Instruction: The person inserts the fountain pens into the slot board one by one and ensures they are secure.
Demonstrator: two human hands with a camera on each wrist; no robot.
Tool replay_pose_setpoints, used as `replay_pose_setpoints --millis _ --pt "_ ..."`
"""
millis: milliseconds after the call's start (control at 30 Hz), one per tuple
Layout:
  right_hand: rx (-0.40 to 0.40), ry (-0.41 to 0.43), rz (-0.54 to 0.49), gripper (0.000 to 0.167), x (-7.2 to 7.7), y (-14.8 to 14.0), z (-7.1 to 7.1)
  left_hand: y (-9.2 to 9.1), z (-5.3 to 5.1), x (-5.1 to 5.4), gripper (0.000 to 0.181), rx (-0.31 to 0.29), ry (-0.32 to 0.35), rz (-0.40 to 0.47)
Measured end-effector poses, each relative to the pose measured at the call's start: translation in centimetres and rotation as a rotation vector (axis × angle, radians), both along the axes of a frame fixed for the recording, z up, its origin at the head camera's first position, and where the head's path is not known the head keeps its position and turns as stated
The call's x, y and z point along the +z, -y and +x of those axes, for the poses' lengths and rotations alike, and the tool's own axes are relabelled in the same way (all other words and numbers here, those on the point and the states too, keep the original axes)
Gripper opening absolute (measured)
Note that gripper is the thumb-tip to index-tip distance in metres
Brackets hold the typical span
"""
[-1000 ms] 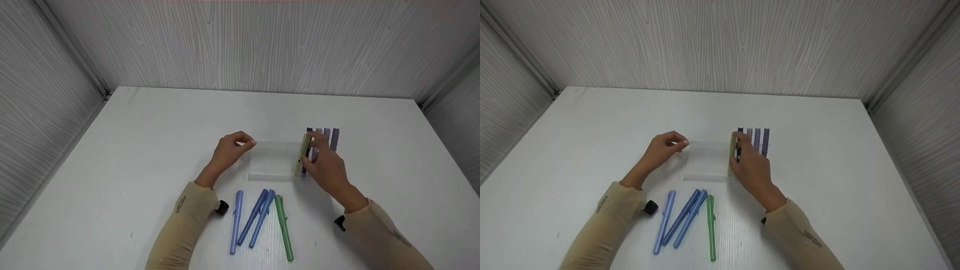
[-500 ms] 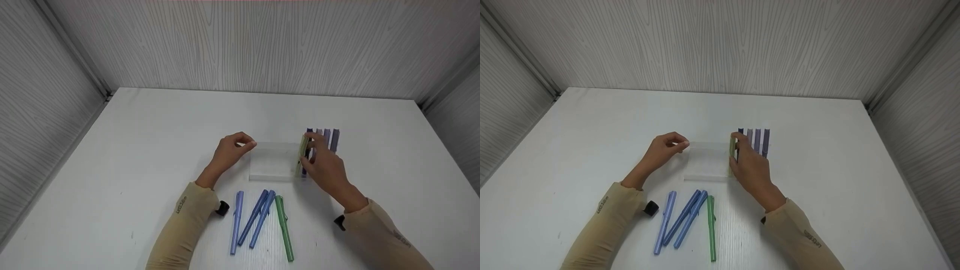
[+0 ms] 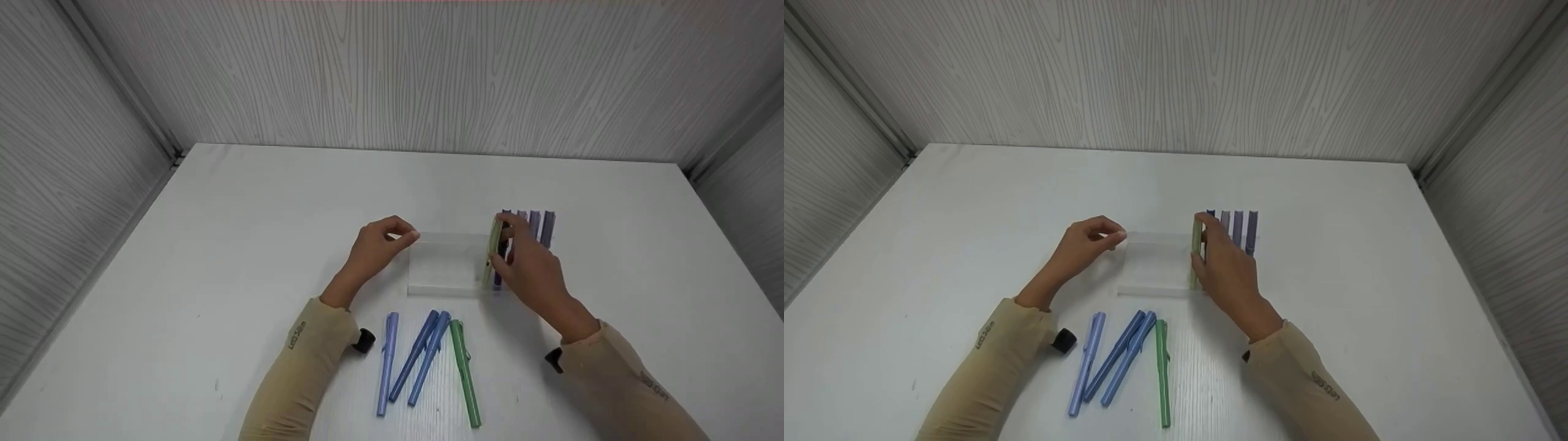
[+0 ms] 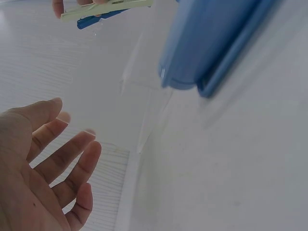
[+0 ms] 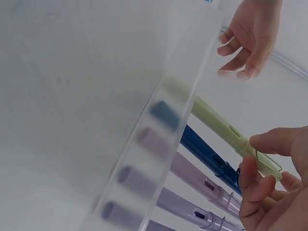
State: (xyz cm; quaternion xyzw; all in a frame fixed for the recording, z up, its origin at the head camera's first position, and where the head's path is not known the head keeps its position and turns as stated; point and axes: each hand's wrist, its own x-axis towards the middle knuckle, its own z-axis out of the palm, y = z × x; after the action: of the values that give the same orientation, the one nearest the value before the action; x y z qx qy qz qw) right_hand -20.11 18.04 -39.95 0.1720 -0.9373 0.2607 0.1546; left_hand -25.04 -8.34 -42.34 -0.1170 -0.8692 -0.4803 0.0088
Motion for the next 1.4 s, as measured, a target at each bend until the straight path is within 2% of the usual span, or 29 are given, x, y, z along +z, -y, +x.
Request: replay_pose_setpoints --millis 267,633,933,1167,1400 --pt "0.004 -0.032 0.07 0.062 0.4 0.0 -0.8 0.0 0.0 -0.1 0.021 -0.003 -0.005 0.004" --pt "-0.015 0.009 0.094 0.061 0.9 0.2 -1.3 0.0 -0.1 -0.1 0.021 -0.008 -0.001 0.006" --pt "-0.042 0.053 0.091 0.063 1.2 0.4 -1.4 0.1 -0.1 0.0 0.02 0.012 0.045 0.015" --pt "-0.045 0.128 0.075 0.066 1.3 0.2 -0.9 0.0 -0.1 -0.1 0.021 0.008 0.028 0.004" --pt "0.022 0.182 0.058 0.066 0.8 0.1 0.4 -0.1 -0.1 -0.1 0.02 0.007 0.022 0.0"
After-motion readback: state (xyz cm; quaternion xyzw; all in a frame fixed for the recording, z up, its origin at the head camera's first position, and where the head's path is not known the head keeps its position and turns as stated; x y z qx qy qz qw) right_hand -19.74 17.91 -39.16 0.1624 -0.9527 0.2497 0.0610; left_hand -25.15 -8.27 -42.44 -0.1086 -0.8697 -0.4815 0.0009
